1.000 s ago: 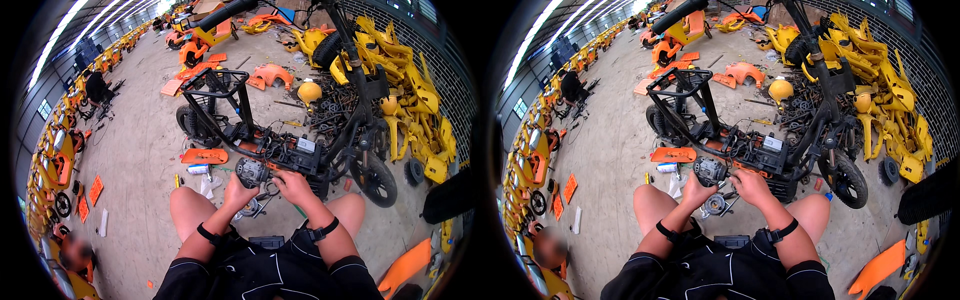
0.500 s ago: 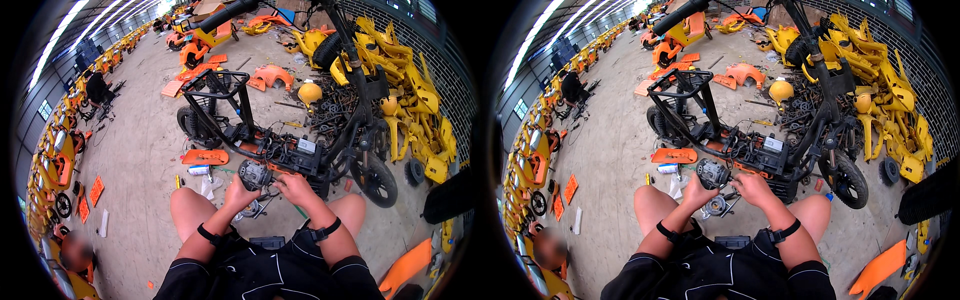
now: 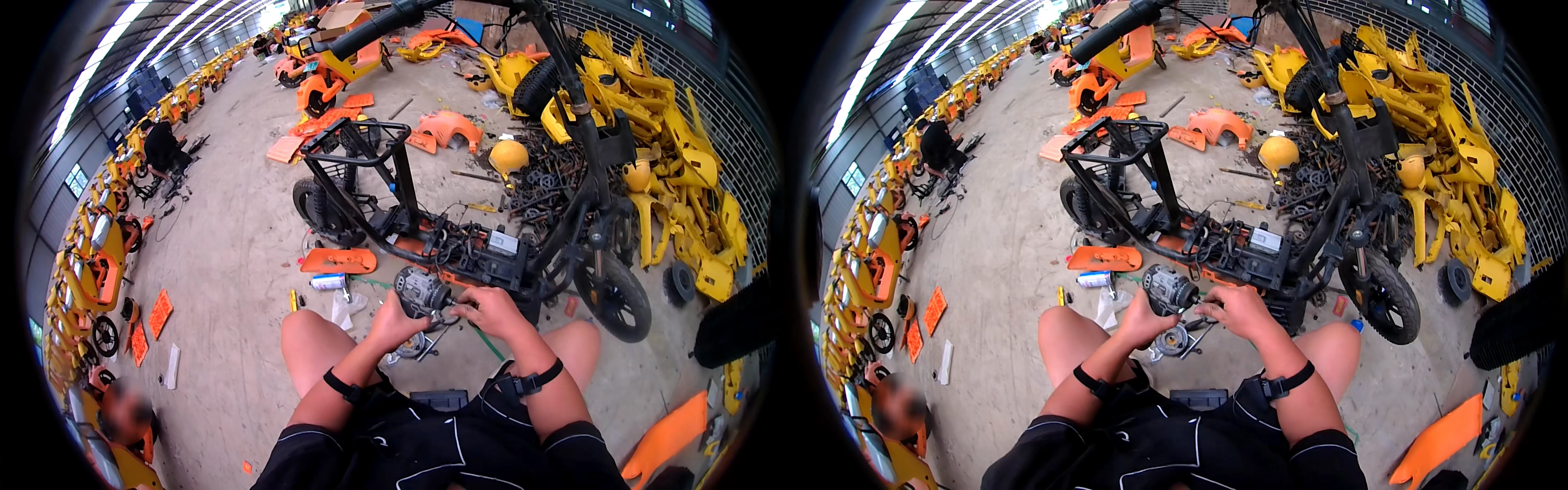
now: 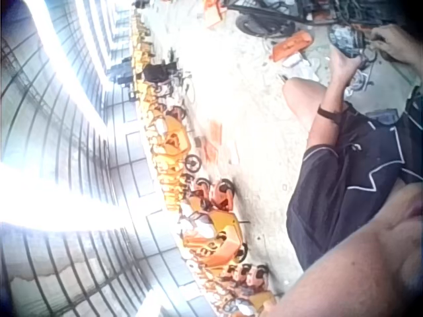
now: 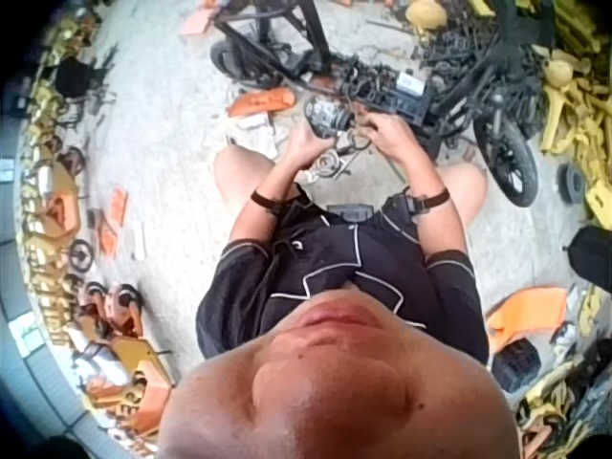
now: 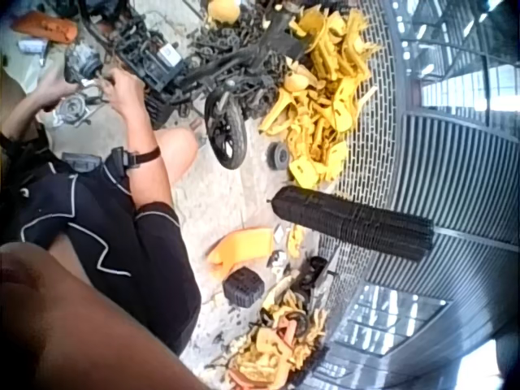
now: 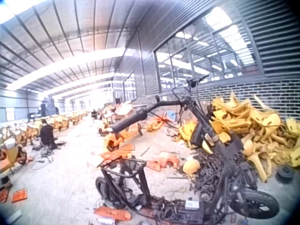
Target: The person connects wires to a motorcycle engine and frame by hand and secures components using a power drill.
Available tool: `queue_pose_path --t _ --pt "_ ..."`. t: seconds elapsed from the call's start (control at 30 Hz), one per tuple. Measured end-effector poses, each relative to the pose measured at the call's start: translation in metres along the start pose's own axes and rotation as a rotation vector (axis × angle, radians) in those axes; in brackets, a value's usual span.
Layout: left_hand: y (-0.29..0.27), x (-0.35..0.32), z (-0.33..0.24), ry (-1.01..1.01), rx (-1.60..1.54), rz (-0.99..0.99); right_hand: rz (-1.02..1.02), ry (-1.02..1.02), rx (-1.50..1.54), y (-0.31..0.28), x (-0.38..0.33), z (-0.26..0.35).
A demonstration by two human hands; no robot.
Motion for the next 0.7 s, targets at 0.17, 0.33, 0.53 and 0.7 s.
queue_pose_path --t 0.17,0.33,0.53,0.7 --pt "-0.007 0.007 -0.020 0.081 -0.133 0.139 0.143 0.168 0.141 -0.001 0.003 -0.005" --pt "-0.012 -0.002 -0.019 0.138 -0.116 0.312 0.355 0.143 0.256 -0.003 -0.007 0.008" --pt "-0.009 -0.008 -0.021 0.152 -0.078 0.368 0.384 0.094 0.316 0.001 -0.013 0.011" --pt "0.005 -0.014 -0.023 0.094 -0.141 0.376 0.367 0.153 0.348 -0.002 -0.009 0.008"
Point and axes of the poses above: each hand's wrist, its own x-axis towards the middle knuckle, its own y-axis out of the palm, z = x × y, the point moved 4 cm from there along x, towards the middle knuckle, and after that the axes turned 14 degrees about -z, right-handed, at the moved point
